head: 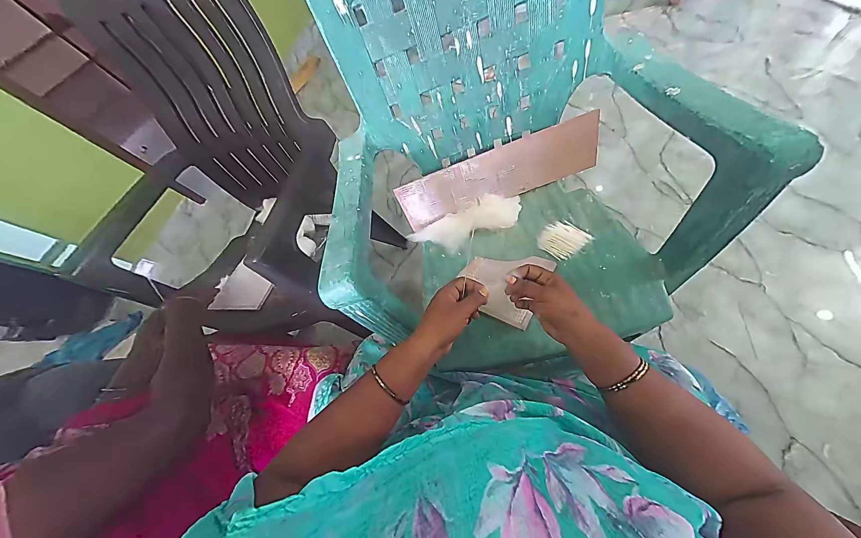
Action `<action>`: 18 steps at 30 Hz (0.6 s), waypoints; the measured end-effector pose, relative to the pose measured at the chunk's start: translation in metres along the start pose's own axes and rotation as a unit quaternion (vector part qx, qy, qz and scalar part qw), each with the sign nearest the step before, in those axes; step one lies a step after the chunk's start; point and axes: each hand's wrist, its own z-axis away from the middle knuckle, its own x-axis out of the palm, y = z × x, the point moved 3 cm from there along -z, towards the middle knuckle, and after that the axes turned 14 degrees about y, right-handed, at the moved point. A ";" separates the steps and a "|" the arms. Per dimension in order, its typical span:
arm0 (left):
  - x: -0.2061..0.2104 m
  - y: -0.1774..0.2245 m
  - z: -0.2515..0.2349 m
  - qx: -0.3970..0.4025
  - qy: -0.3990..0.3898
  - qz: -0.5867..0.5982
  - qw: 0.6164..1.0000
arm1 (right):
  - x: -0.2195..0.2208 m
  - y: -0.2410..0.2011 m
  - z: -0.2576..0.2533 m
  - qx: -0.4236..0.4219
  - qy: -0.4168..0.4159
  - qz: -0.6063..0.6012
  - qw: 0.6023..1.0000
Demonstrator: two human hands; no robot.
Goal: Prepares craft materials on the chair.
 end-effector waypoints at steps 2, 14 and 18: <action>0.000 -0.003 -0.002 0.004 -0.002 0.012 1.000 | 0.002 0.001 -0.001 0.015 -0.002 -0.007 1.000; 0.001 -0.015 -0.014 -0.010 0.015 0.007 1.000 | 0.006 0.006 -0.009 0.012 0.003 0.049 0.999; 0.000 -0.026 -0.020 -0.009 0.029 -0.048 0.998 | 0.000 0.015 -0.026 -0.084 0.027 0.235 0.968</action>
